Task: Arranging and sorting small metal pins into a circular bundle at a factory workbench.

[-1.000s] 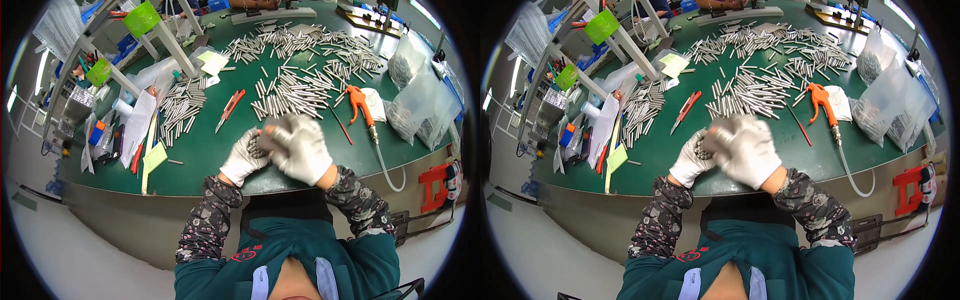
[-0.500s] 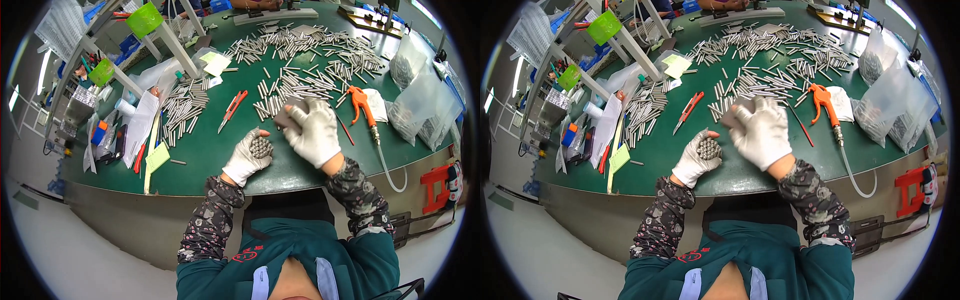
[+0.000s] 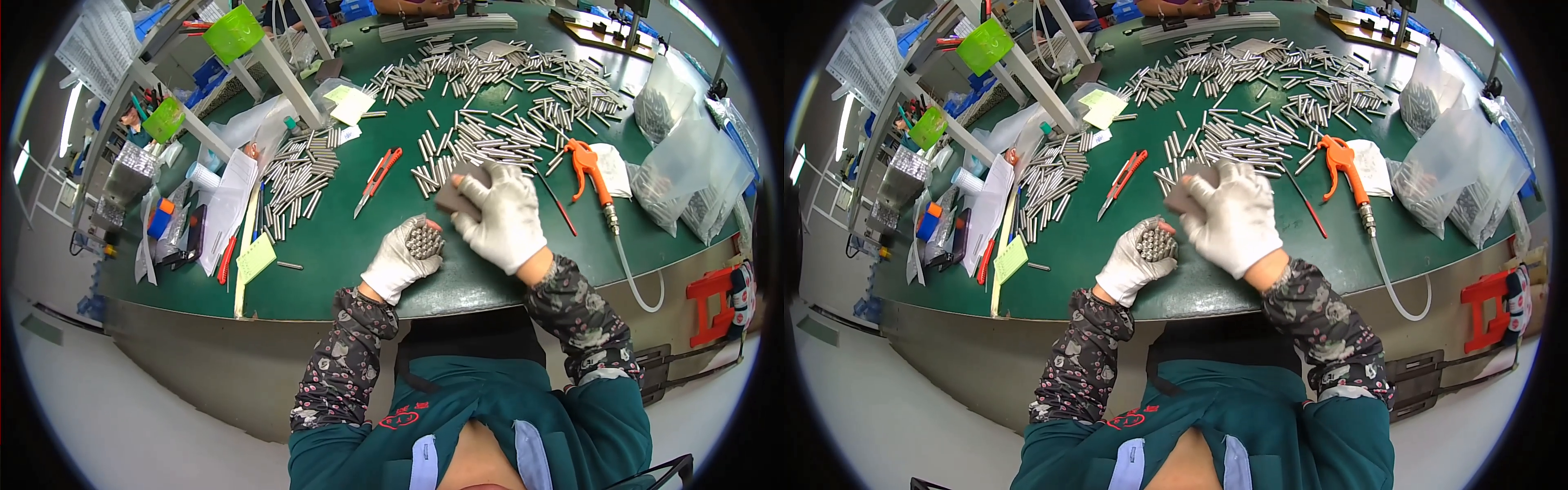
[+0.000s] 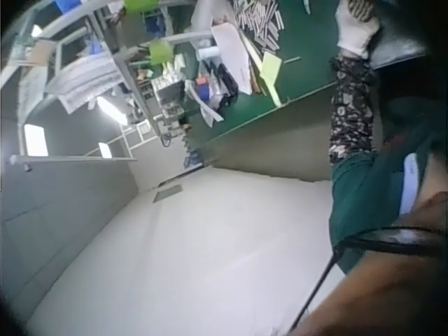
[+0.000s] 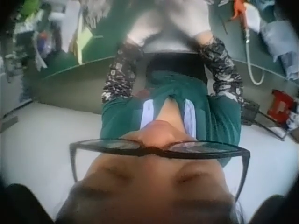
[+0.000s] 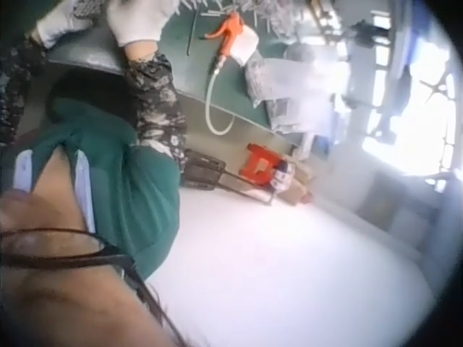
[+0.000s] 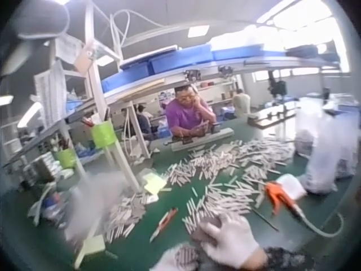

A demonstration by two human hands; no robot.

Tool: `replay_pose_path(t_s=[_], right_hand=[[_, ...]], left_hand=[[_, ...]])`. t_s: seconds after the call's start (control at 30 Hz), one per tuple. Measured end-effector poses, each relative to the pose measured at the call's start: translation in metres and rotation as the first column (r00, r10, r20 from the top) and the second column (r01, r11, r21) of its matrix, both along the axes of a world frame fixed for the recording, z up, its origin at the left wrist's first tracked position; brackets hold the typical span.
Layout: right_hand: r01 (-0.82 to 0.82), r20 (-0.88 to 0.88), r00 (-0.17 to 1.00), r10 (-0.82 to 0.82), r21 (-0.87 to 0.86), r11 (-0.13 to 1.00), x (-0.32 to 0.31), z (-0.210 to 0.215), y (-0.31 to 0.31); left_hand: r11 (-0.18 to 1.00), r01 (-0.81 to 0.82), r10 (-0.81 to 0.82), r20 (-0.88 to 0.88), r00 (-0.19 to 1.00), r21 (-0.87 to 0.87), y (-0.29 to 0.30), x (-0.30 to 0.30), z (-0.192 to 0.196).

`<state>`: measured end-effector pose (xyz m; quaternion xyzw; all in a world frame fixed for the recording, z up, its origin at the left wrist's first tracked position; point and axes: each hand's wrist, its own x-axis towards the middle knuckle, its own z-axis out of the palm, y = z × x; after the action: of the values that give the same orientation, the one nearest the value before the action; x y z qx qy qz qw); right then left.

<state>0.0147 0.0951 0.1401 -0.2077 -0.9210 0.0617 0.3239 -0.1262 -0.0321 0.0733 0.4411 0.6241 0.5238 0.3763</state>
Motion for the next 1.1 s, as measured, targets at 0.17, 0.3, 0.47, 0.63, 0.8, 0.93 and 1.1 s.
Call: replay_pose_path(t_s=[0.17, 0.3, 0.47, 0.63, 0.8, 0.93, 1.1], right_hand=[[-0.139, 0.094, 0.984, 0.152, -0.128, 0.982, -0.005, -0.003, -0.012], [-0.234, 0.007, 0.972, 0.234, -0.044, 0.971, 0.000, 0.001, -0.017], [-0.038, 0.052, 0.998, 0.040, -0.053, 0.998, -0.003, 0.000, -0.010], [-0.330, 0.043, 0.942, 0.333, -0.072, 0.941, -0.002, -0.007, -0.021], [0.035, 0.057, 0.998, -0.034, -0.020, 0.999, 0.010, -0.009, 0.003], [0.067, 0.157, 0.986, -0.061, -0.032, 0.997, 0.024, -0.019, 0.004], [-0.100, 0.089, 0.990, 0.106, -0.066, 0.993, 0.028, -0.003, -0.012]], left_hand=[[0.983, -0.038, -0.027, 0.346, 0.938, 0.181, 0.000, 0.005, -0.003], [0.999, 0.029, -0.030, 0.030, 0.999, 0.033, -0.004, 0.001, 0.002], [0.995, -0.014, -0.009, 0.222, 0.975, 0.101, -0.002, 0.002, 0.002], [0.985, -0.045, -0.023, 0.390, 0.920, 0.164, -0.002, 0.009, 0.009], [0.995, -0.043, 0.026, 0.191, 0.981, 0.086, -0.004, 0.005, 0.000], [0.996, -0.043, 0.031, 0.159, 0.987, 0.074, -0.003, 0.003, -0.003], [0.991, -0.060, 0.039, 0.175, 0.984, 0.119, -0.005, 0.004, -0.005]])
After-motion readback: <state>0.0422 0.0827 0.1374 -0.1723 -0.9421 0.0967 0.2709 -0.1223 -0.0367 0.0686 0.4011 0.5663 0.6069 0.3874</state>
